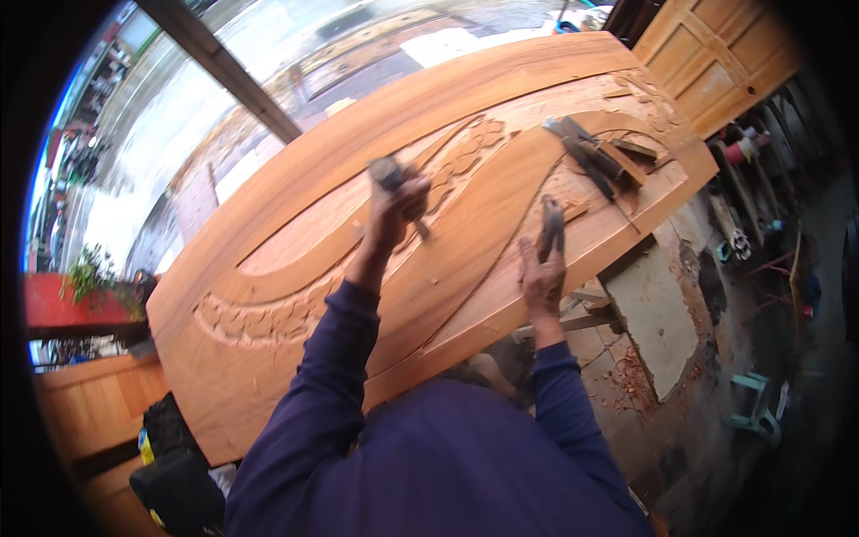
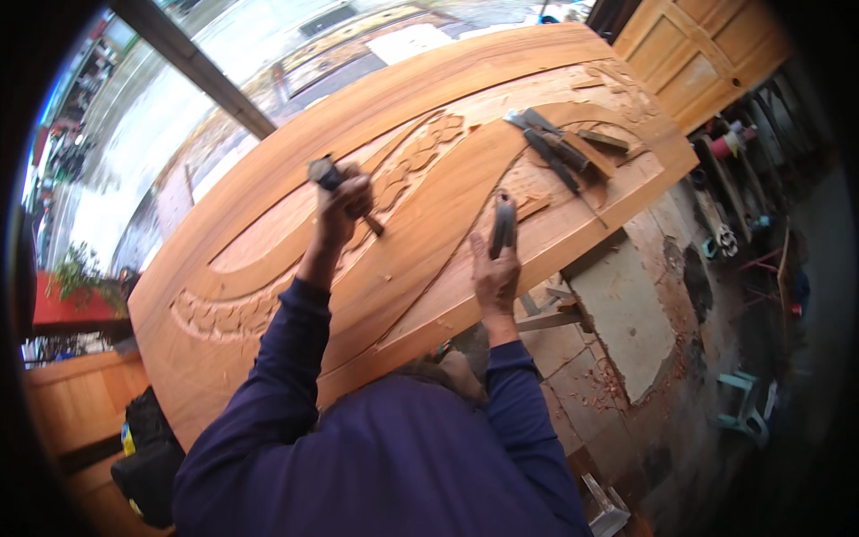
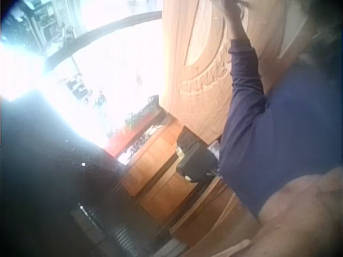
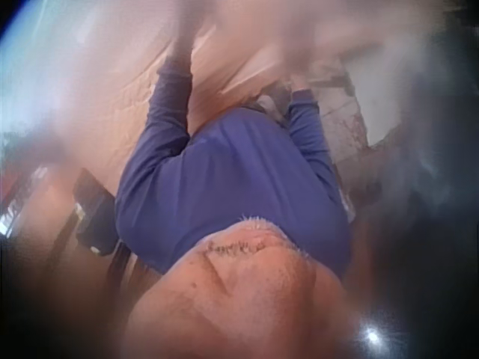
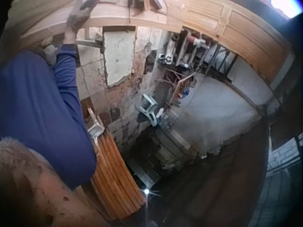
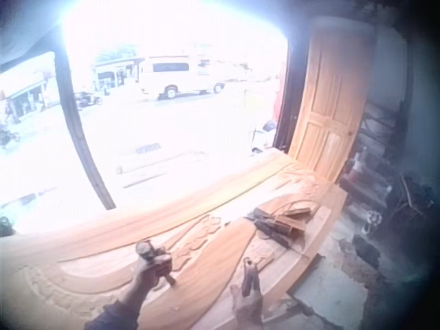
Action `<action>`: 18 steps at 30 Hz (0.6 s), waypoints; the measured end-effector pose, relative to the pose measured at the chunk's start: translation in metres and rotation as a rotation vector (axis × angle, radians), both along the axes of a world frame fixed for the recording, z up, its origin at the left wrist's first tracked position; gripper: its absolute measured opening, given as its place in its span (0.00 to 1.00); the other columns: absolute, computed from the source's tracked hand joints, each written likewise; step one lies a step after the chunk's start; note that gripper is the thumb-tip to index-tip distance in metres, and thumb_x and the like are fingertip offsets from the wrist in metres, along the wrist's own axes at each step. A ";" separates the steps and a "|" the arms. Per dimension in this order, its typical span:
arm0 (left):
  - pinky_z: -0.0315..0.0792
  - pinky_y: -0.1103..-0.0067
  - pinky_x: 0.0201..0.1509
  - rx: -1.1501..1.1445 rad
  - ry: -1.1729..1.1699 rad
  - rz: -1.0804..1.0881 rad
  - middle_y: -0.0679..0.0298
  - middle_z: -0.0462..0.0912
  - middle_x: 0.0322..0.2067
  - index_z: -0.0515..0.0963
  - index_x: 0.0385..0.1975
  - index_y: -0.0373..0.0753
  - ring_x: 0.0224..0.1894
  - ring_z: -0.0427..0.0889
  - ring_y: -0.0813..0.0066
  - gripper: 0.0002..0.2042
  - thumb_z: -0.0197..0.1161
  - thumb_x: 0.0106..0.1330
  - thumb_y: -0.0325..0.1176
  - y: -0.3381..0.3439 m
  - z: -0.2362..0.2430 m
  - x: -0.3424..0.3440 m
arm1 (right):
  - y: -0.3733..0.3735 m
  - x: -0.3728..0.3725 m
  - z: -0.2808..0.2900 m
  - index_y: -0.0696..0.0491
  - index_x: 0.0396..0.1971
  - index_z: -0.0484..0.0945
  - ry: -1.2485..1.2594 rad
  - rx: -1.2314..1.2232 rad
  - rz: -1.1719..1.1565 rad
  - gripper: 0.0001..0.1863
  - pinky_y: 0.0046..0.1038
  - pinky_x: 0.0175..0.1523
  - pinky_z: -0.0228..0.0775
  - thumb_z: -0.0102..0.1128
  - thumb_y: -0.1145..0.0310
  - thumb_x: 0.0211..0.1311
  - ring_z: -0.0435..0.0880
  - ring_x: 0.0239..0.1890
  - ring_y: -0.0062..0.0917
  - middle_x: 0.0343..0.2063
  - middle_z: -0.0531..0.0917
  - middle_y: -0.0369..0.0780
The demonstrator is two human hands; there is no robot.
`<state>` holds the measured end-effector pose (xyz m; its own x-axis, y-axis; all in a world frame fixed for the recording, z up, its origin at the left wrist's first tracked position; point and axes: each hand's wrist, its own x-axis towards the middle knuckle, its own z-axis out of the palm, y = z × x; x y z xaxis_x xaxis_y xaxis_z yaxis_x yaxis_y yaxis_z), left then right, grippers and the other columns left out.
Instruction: The person uses a wooden mallet to strike a chisel while carving decorative patterns into a large wooden door.
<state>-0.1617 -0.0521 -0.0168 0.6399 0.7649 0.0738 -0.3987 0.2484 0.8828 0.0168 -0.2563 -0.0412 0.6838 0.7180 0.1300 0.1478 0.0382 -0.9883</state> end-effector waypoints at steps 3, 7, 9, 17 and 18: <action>0.48 0.83 0.18 0.018 -0.018 -0.001 0.76 0.59 0.17 0.65 0.26 0.45 0.15 0.54 0.88 0.14 0.65 0.66 0.34 -0.004 0.009 0.007 | -0.002 0.003 -0.004 0.56 0.76 0.53 -0.003 0.012 0.013 0.36 0.21 0.47 0.56 0.57 0.73 0.72 0.63 0.47 0.21 0.73 0.65 0.43; 0.50 0.83 0.17 0.006 -0.014 0.049 0.76 0.61 0.16 0.67 0.24 0.44 0.14 0.57 0.87 0.13 0.68 0.63 0.32 -0.004 0.013 0.001 | -0.001 -0.002 -0.007 0.51 0.77 0.53 0.034 0.020 0.035 0.37 0.17 0.30 0.68 0.57 0.74 0.71 0.72 0.29 0.14 0.68 0.71 0.39; 0.53 0.82 0.17 -0.027 -0.021 0.074 0.76 0.63 0.15 0.69 0.24 0.43 0.13 0.61 0.85 0.12 0.70 0.60 0.30 -0.002 0.011 -0.004 | 0.001 -0.006 -0.008 0.51 0.77 0.55 0.059 0.002 0.031 0.38 0.20 0.43 0.74 0.59 0.72 0.71 0.79 0.40 0.20 0.64 0.75 0.40; 0.58 0.81 0.17 -0.046 -0.016 0.060 0.73 0.66 0.16 0.69 0.24 0.44 0.14 0.64 0.83 0.14 0.73 0.58 0.31 -0.002 0.006 0.002 | -0.004 0.004 -0.032 0.48 0.70 0.64 0.237 -0.169 -0.036 0.29 0.16 0.21 0.63 0.60 0.66 0.72 0.70 0.19 0.13 0.23 0.73 0.30; 0.59 0.80 0.17 -0.053 -0.007 0.054 0.72 0.68 0.16 0.71 0.25 0.43 0.14 0.65 0.82 0.13 0.74 0.58 0.30 -0.002 0.007 0.003 | -0.004 0.003 -0.033 0.46 0.69 0.64 0.248 -0.142 -0.034 0.28 0.16 0.18 0.59 0.61 0.66 0.73 0.67 0.17 0.11 0.21 0.69 0.29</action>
<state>-0.1589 -0.0543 -0.0101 0.5972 0.8013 0.0369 -0.4191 0.2725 0.8661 0.0195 -0.2601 -0.0746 0.7063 0.6929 -0.1446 -0.1002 -0.1044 -0.9895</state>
